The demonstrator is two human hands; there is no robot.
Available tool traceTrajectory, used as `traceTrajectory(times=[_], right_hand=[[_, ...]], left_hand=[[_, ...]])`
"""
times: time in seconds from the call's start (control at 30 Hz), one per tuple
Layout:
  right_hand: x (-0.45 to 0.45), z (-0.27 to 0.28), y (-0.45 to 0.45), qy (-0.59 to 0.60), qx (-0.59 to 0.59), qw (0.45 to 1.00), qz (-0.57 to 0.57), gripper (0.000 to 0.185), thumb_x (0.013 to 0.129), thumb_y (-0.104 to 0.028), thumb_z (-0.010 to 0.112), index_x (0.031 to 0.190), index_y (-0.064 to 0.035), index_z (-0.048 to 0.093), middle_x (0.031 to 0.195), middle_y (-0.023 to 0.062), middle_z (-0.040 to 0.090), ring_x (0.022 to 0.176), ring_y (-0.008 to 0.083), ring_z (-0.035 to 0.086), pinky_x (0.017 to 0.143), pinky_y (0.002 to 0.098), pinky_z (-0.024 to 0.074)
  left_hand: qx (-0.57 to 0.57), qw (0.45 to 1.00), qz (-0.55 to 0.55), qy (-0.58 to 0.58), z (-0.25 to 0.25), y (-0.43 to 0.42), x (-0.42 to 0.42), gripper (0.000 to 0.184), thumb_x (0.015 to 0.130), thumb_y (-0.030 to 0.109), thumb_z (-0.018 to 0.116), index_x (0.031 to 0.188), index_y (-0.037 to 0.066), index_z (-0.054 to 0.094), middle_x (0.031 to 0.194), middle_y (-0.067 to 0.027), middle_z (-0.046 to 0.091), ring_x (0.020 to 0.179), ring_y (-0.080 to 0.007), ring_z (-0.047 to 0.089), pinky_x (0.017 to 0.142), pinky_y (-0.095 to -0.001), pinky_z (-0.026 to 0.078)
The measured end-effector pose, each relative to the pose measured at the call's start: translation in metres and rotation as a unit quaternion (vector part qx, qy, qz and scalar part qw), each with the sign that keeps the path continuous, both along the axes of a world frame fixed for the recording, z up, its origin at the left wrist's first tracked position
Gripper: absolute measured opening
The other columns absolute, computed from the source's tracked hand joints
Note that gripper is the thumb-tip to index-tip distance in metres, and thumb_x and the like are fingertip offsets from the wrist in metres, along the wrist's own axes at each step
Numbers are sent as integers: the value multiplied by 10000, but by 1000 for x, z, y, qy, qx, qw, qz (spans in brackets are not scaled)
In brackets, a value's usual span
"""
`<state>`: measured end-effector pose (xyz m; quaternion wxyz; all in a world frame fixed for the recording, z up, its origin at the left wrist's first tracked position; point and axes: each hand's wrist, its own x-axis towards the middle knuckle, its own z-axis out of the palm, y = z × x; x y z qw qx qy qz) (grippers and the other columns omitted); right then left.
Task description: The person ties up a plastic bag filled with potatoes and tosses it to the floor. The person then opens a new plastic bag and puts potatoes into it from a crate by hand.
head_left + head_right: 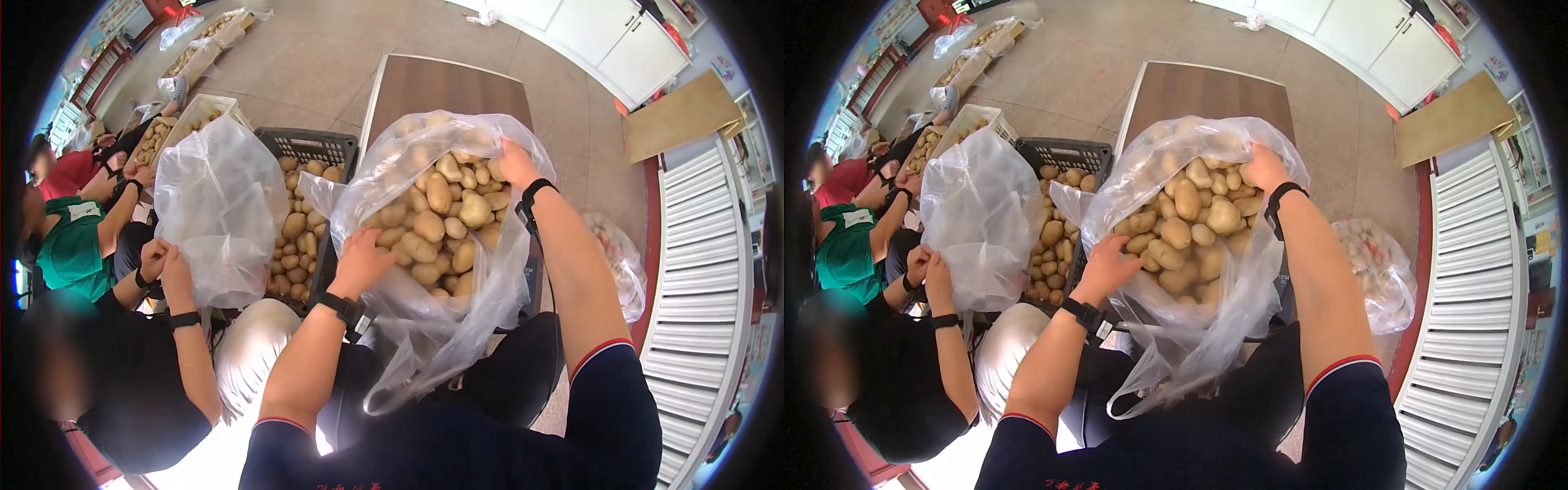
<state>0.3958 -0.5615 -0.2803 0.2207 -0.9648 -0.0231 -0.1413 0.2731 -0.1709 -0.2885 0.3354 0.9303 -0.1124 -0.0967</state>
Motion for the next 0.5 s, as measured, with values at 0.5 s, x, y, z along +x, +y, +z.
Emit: traceTrajectory(times=[0.5], right_hand=[[-225,54,113,121,-103,987,2,473,804,-311,659,1157,-24,529,1088,185,615,991,352,619,803,464,477]], left_hand=[[24,997,-58,-37,39,-20,-30,414,759,291,720,1103,69,660,1105,-138,650,1060,-365,551,921,-447,458]])
